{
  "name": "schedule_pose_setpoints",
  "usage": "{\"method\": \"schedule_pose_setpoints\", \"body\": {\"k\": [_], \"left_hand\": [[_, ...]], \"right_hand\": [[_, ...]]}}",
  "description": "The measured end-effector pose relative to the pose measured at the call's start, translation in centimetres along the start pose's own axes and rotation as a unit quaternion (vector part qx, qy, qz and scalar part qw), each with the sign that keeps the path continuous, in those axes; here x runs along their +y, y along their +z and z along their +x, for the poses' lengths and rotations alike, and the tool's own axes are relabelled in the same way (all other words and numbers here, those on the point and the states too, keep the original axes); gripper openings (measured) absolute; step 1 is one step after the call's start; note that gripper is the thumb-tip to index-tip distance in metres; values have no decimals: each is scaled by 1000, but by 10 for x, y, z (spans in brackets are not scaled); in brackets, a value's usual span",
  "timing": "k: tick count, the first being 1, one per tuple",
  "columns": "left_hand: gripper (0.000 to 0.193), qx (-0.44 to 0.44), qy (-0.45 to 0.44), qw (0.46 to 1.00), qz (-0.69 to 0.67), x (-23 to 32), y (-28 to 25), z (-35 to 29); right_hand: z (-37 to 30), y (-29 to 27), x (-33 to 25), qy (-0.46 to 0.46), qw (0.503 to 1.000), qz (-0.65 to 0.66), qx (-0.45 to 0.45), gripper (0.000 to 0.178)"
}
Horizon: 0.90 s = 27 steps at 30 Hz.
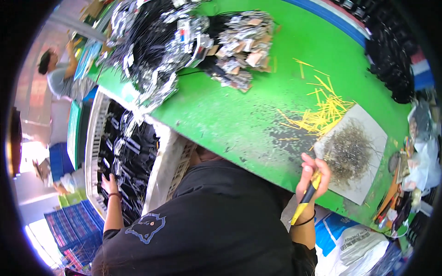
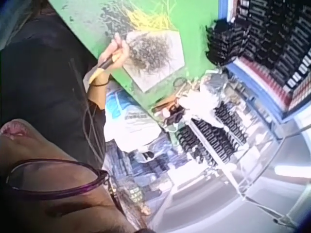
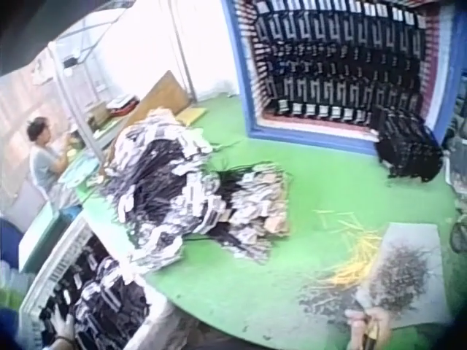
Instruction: Assembling and soldering electronic components inside a toy car chassis.
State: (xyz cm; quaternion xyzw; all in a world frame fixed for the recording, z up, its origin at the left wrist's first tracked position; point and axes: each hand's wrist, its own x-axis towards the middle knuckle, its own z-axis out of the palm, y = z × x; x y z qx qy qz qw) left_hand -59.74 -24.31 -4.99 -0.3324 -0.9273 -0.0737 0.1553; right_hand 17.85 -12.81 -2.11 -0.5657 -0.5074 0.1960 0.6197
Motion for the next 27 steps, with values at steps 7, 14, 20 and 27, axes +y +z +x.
{"method": "schedule_pose_setpoints", "body": {"k": [7, 14, 20, 27], "left_hand": [[16, -177, 580, 714, -349, 452, -159, -51], [22, -102, 743, 621, -229, 629, -137, -87], [12, -156, 769, 564, -258, 632, -136, -65], [9, -39, 717, 583, -381, 619, -127, -90]], "right_hand": [[19, 13, -12, -16, 999, 8, -26, 22], [11, 3, -10, 3, 998, -34, -48, 21], [14, 11, -10, 61, 998, -16, -26, 23], [49, 48, -17, -20, 998, -1, -63, 22]]}}
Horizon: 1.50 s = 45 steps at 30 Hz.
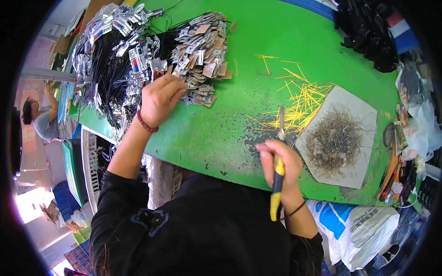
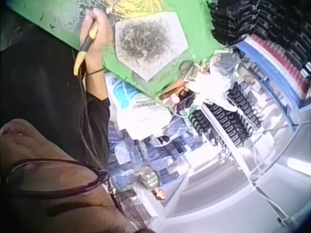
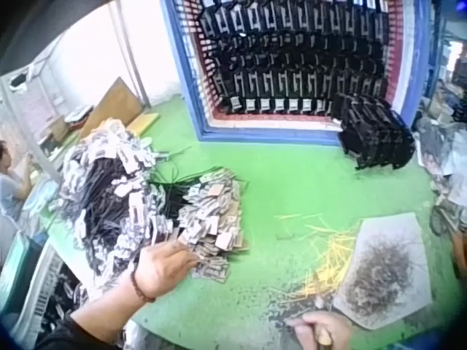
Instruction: Assembling and soldering electronic components inside a toy car chassis.
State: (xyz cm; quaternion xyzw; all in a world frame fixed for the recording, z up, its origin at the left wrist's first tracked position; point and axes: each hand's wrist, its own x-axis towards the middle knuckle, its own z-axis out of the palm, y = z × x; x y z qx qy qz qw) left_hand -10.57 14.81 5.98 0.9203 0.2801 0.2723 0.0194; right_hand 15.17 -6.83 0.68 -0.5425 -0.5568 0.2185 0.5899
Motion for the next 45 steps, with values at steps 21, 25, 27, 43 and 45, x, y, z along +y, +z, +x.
{"method": "schedule_pose_setpoints", "body": {"k": [21, 25, 27, 43, 45], "left_hand": [[31, 62, 155, 984, -66, 0, 18, -2], [30, 28, 136, 983, -123, -9, 11, 7], [22, 45, 27, 992, -119, -10, 12, 10], [15, -149, -49, 879, -451, 134, 12, -7], [10, -173, -84, 884, -426, 136, 7, -14]], "right_hand": [[103, 130, -1, 131, 965, 227, 11, 43], [102, 125, 6, 119, 979, 167, 7, 44], [101, 123, 7, 103, 981, 165, 15, 43], [-13, -48, -34, -83, 995, 18, 47, 39], [-28, -58, -22, 53, 980, 188, -45, 22]]}}
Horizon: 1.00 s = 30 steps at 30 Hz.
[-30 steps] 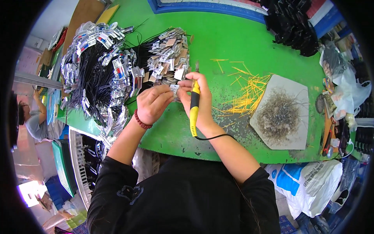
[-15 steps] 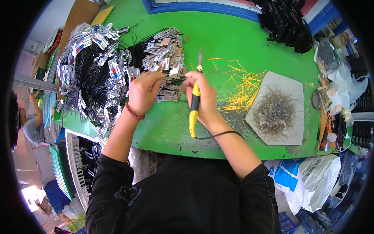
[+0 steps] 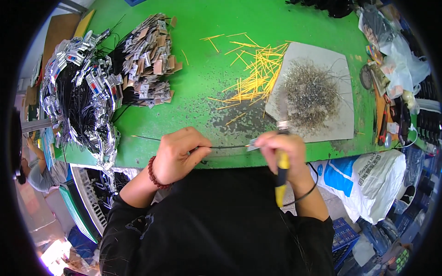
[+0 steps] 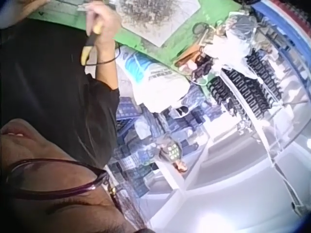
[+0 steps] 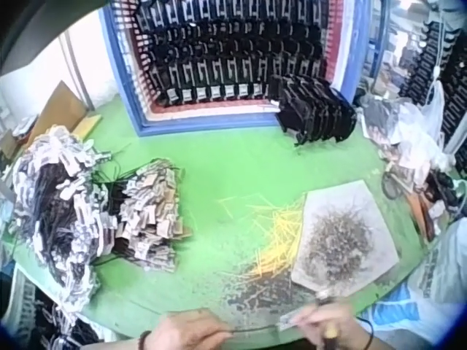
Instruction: Assembling and soldering electronic components inside a toy car chassis.
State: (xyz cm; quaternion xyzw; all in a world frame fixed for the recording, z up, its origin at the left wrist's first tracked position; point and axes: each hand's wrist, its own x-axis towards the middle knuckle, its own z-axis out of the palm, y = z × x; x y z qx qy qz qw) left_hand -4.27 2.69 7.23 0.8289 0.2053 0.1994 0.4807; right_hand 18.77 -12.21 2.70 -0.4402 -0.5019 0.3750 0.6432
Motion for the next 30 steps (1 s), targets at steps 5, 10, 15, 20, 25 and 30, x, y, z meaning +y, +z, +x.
{"method": "schedule_pose_setpoints", "body": {"k": [5, 10, 15, 20, 25, 30], "left_hand": [[12, 59, 31, 974, 218, -40, 14, -13], [15, 83, 71, 955, 275, -55, 24, -16], [17, 80, 81, 961, 253, -43, 26, -20], [19, 95, 106, 959, 244, -23, 21, -16], [18, 55, 44, 989, 131, -14, 37, -5], [8, -70, -82, 971, -215, -6, 43, -3]], "right_hand": [[18, 3, 28, -158, 906, -364, -148, 29], [17, -3, 23, -203, 838, -463, -204, 37], [5, -2, 22, -112, 916, -383, -50, 45], [0, 16, 20, 18, 970, -244, -13, 39], [5, 24, 15, -17, 980, -197, -23, 35], [12, 22, 2, 43, 994, -49, -92, 50]]}}
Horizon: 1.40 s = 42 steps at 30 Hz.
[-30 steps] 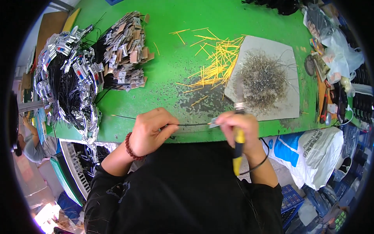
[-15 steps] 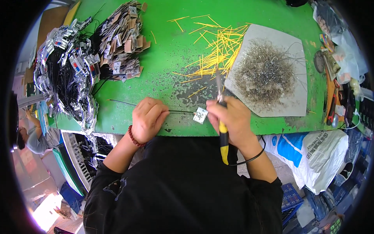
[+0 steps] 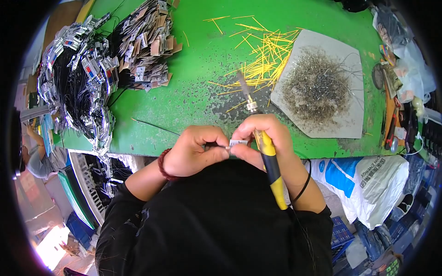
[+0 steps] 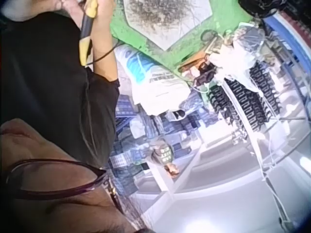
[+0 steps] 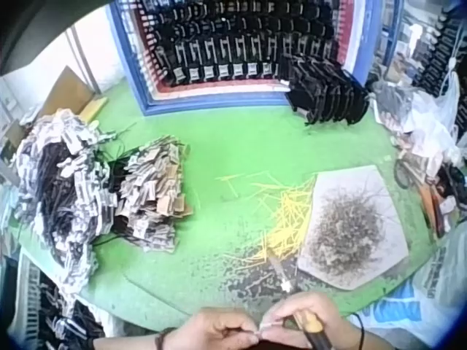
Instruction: Assembling and soldering electronic components inside a toy car chassis.
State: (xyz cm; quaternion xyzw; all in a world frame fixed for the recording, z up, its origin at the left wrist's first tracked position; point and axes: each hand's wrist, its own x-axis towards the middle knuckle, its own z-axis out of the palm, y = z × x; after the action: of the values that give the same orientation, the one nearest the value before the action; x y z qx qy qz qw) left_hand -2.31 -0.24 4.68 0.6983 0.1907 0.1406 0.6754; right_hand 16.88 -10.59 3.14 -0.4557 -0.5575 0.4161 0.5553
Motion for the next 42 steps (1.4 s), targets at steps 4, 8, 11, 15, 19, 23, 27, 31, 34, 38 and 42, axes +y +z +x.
{"method": "schedule_pose_setpoints", "body": {"k": [4, 8, 11, 15, 19, 23, 27, 31, 34, 38, 42], "left_hand": [[15, -157, -155, 942, -255, 7, -13, 2], [10, -111, -52, 990, -71, -5, -12, -3], [7, 26, 73, 969, 234, -5, -17, -6], [12, 130, 83, 902, 403, -27, -45, -24], [13, 129, 82, 876, 458, -27, -47, -26], [11, 147, 106, 890, 418, -23, -36, -4], [13, 159, 107, 899, 395, -19, -3, 41], [12, 150, 59, 871, 464, -24, 12, 74], [12, 135, 56, 855, 497, -27, 16, 74], [12, 94, 100, 848, 512, -28, 12, 77], [12, 106, 117, 877, 453, -15, 9, 58]], "right_hand": [[-2, 10, -2, 27, 986, 161, -39, 55], [-4, 10, 2, 39, 995, 88, -37, 53], [-2, 0, 10, -60, 988, -140, -30, 41], [4, -12, 23, -17, 968, -225, -107, 36], [7, -9, 31, -48, 939, -327, -93, 47], [-6, -17, 30, -58, 953, -296, -9, 44], [-37, -37, 21, -12, 965, -202, 170, 29], [-64, -52, 11, 11, 960, -139, 243, 37], [-81, -59, 7, 20, 951, -151, 269, 38], [-90, -75, 14, 25, 939, -142, 314, 53], [-94, -107, 24, -10, 895, -125, 429, 65]]}}
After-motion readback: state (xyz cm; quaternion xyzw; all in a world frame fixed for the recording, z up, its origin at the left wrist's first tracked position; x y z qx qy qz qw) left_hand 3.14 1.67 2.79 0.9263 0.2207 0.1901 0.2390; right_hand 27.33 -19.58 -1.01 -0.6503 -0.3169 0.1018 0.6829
